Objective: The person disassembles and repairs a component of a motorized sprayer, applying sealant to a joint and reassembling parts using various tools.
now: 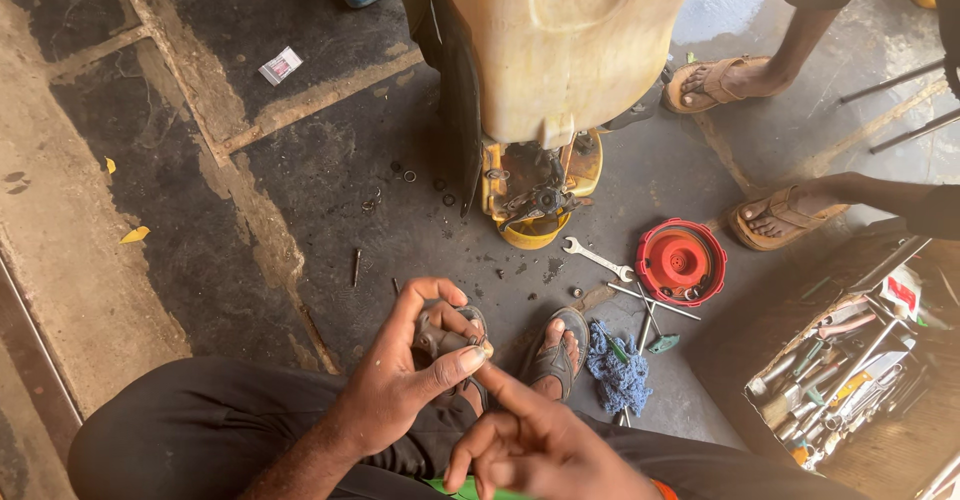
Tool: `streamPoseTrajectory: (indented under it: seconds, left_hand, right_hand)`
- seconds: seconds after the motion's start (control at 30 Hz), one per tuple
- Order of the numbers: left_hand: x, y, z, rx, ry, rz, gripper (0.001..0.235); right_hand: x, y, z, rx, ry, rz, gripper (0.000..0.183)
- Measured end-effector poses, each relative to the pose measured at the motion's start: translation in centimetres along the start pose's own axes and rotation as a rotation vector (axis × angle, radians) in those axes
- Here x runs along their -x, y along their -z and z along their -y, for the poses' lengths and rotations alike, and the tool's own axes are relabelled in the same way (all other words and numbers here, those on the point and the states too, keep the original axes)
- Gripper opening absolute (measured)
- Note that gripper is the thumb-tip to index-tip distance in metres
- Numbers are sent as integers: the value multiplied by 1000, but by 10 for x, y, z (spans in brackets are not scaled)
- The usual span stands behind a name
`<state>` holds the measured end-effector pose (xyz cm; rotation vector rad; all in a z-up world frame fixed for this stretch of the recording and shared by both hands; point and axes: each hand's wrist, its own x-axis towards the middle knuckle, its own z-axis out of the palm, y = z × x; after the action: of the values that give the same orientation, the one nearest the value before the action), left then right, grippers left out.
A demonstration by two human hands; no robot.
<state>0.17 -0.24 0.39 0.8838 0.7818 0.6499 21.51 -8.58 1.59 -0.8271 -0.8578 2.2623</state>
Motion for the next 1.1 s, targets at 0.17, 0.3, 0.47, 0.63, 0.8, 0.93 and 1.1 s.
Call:
streamPoseTrajectory:
  seconds: [0.17,0.3,0.47,0.63,0.8,0.93,1.1]
  left_hand:
    - [-1,14,7,126,389,-25,42]
    - [-2,14,16,183,634,-11,36]
    - [-6,12,22,255,776,46,29]
    - [-5,18,13,448,687,36,17]
    - [-6,17,9,520,644,7,13]
    - [-9,13,12,457,620,-103,18]
    - [-9,5,30,117,411,-276,32]
  right_hand:
    - [-3,4,14,1473,340,-175,67]
    - [0,10,34,2048,507,22,54]
    - [15,15,66,2283,633,194,45]
    - [23,13,75,2156,619,-44,55]
    - [9,5,36,1766,581,-322,69]
    - [5,6,22,1561,481,-341,75]
    - [1,11,3,1787,641,-451,70]
